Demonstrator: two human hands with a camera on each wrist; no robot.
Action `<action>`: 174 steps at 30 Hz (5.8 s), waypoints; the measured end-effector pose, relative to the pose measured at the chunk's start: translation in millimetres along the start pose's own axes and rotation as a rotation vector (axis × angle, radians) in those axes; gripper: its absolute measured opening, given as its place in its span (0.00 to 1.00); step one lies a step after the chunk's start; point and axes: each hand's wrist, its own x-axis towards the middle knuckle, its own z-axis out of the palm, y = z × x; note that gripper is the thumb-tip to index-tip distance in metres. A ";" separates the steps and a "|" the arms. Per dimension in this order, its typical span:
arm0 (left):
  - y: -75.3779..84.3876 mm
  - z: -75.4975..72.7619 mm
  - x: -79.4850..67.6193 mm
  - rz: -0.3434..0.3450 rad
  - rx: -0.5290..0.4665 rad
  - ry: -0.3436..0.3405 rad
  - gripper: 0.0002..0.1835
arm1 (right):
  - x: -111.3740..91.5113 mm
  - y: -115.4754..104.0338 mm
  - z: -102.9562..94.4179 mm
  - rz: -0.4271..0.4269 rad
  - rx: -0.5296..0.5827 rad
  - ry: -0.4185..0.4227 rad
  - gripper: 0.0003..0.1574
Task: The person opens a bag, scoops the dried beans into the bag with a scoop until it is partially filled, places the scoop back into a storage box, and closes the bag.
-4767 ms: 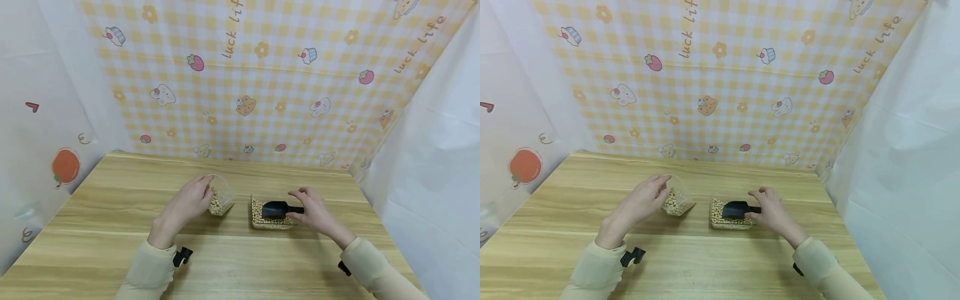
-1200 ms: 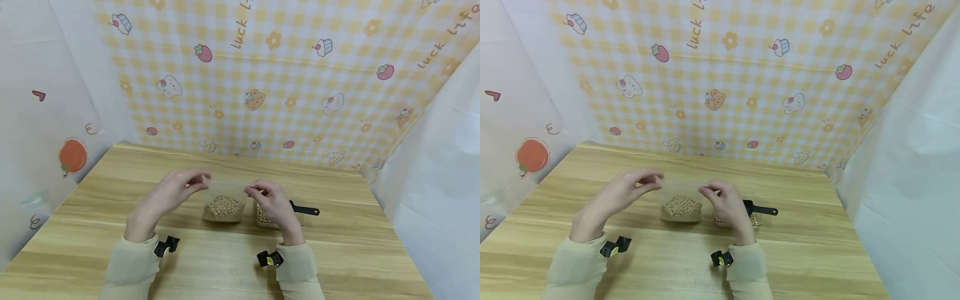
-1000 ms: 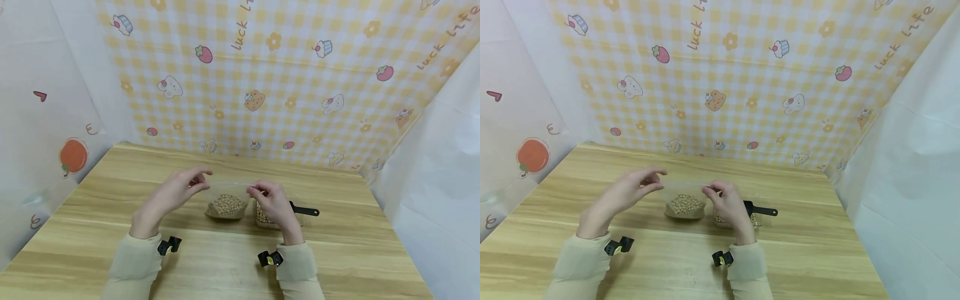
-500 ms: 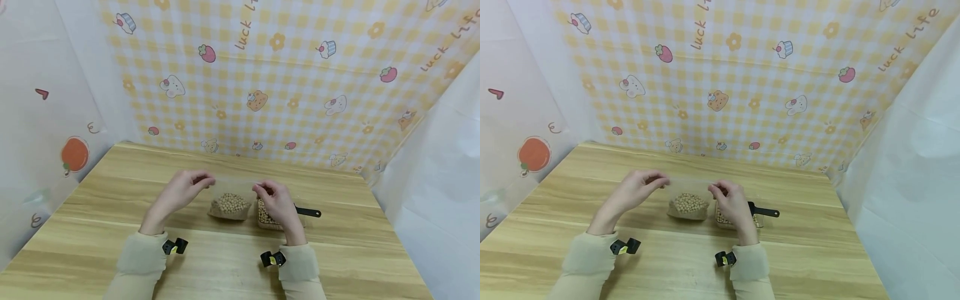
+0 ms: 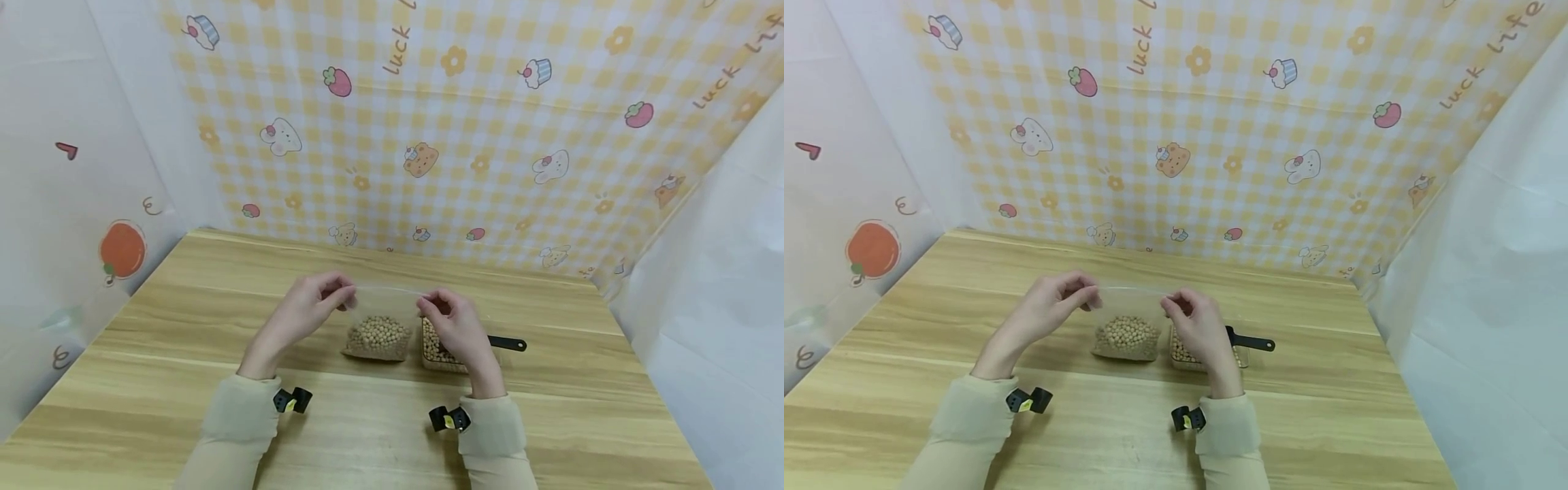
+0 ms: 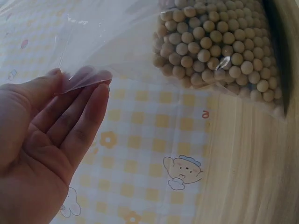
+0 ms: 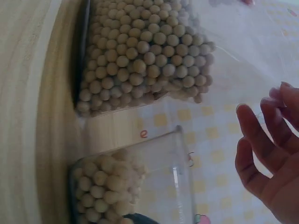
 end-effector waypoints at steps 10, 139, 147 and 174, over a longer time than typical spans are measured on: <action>0.0 -10.9 -4.2 -0.035 0.032 0.028 0.08 | 8.0 -14.1 5.1 -0.163 -0.152 0.003 0.13; 2.8 -10.8 -5.7 0.080 0.063 -0.051 0.06 | 31.8 -33.1 7.3 -0.381 -0.237 -0.344 0.07; 3.0 -10.4 -4.9 0.080 0.062 -0.050 0.06 | 33.7 -31.7 9.8 -0.397 -0.170 -0.343 0.11; 0.6 -12.6 -5.4 0.032 0.090 -0.038 0.07 | 30.9 -15.3 -9.0 -0.308 -0.198 -0.312 0.23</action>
